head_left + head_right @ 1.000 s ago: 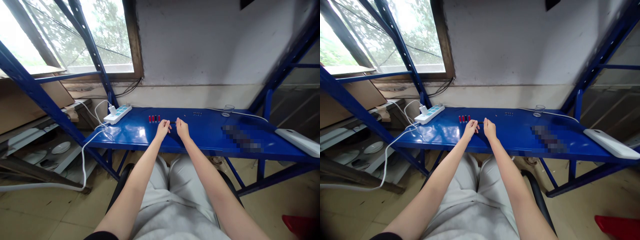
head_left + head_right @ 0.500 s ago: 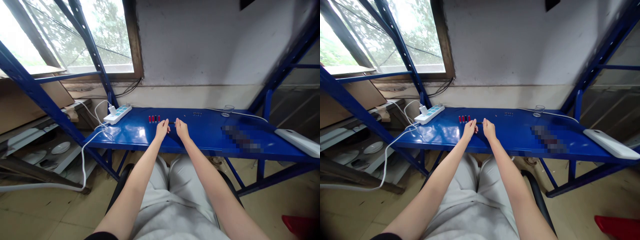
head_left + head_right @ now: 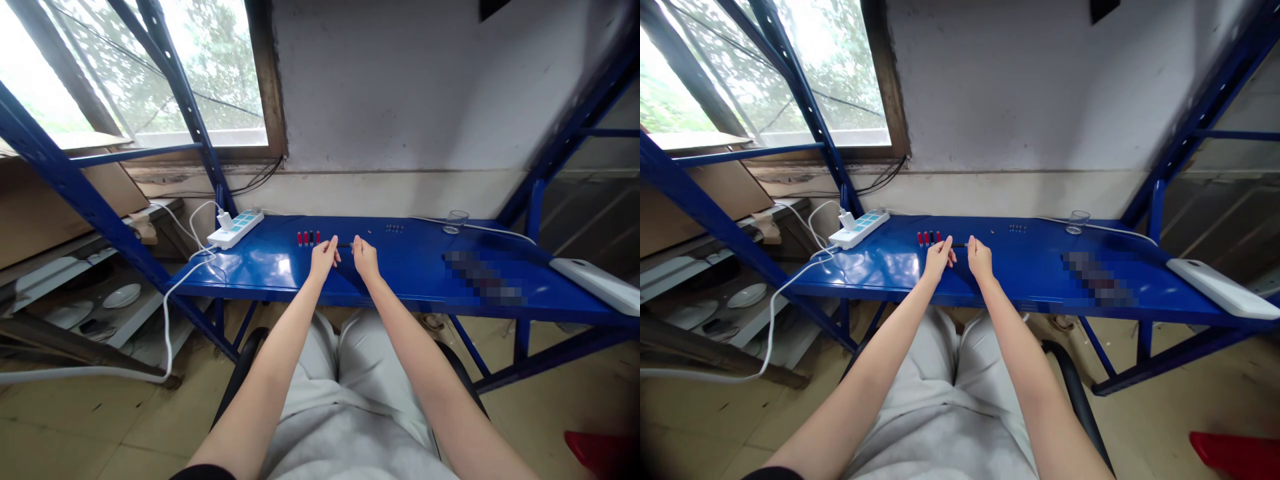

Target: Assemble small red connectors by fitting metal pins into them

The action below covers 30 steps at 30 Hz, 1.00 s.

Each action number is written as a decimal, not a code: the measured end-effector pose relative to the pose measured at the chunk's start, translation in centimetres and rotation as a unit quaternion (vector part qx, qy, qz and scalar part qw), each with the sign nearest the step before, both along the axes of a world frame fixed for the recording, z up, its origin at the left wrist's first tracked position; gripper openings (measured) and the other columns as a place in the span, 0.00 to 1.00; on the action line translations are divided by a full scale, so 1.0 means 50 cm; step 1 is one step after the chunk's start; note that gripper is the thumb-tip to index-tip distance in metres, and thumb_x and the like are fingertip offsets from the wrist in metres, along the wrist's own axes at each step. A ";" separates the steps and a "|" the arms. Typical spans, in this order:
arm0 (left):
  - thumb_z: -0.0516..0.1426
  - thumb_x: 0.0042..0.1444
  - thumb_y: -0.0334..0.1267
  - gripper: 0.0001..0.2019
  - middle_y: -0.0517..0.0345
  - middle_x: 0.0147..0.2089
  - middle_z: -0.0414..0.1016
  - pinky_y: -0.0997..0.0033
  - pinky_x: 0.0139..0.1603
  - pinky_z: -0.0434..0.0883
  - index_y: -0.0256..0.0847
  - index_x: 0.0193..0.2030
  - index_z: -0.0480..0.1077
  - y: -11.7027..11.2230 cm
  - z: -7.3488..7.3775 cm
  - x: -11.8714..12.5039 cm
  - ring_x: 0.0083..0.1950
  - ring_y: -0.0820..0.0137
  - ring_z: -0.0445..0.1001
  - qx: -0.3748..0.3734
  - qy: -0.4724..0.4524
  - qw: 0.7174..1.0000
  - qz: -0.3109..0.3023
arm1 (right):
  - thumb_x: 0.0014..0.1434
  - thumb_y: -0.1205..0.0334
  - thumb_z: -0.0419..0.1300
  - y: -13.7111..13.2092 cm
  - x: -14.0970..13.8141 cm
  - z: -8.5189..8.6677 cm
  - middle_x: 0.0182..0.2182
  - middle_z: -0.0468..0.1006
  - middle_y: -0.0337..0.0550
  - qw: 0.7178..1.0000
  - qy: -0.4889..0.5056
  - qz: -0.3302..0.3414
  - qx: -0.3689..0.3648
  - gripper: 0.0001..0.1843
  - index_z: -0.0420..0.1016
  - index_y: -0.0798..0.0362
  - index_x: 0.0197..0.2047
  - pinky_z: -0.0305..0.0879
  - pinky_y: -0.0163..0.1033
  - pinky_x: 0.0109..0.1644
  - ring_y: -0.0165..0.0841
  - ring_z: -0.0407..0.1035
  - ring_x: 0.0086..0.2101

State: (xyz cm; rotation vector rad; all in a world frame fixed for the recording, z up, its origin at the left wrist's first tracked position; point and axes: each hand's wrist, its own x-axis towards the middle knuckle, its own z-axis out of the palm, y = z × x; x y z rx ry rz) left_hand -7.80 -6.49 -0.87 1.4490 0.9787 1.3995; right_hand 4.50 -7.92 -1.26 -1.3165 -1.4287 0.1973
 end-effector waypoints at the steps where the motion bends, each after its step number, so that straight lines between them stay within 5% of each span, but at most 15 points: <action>1: 0.53 0.50 0.57 0.21 0.62 0.17 0.68 0.78 0.17 0.59 0.38 0.24 0.64 -0.001 0.002 0.000 0.14 0.80 0.61 0.000 -0.009 1.000 -0.005 | 0.61 0.43 0.36 0.001 0.001 0.000 0.16 0.64 0.39 1.000 0.007 -0.011 0.002 0.27 0.58 0.51 0.20 0.53 0.35 0.28 0.30 0.59 0.21; 5: 0.57 0.48 0.53 0.18 0.62 0.22 0.70 0.78 0.17 0.59 0.38 0.32 0.66 -0.004 0.005 0.001 0.15 0.80 0.62 0.008 -0.024 0.999 -0.044 | 0.61 0.43 0.36 0.004 0.005 -0.002 0.17 0.64 0.39 0.999 0.013 -0.034 0.005 0.27 0.58 0.51 0.21 0.53 0.36 0.28 0.31 0.59 0.21; 24: 0.56 0.50 0.50 0.19 0.60 0.17 0.68 0.78 0.19 0.61 0.38 0.19 0.61 0.006 0.002 -0.004 0.16 0.79 0.62 -0.055 -0.061 0.997 -0.007 | 0.62 0.45 0.37 -0.001 -0.002 -0.002 0.15 0.62 0.39 0.999 -0.034 -0.018 0.020 0.27 0.59 0.51 0.20 0.51 0.35 0.27 0.30 0.58 0.19; 30: 0.56 0.49 0.47 0.18 0.61 0.16 0.66 0.78 0.18 0.59 0.37 0.18 0.61 0.009 0.001 -0.008 0.15 0.79 0.61 -0.071 -0.094 0.993 0.014 | 0.63 0.48 0.39 -0.009 -0.001 0.004 0.15 0.61 0.38 0.996 -0.005 -0.068 0.050 0.26 0.58 0.51 0.18 0.48 0.35 0.26 0.29 0.55 0.19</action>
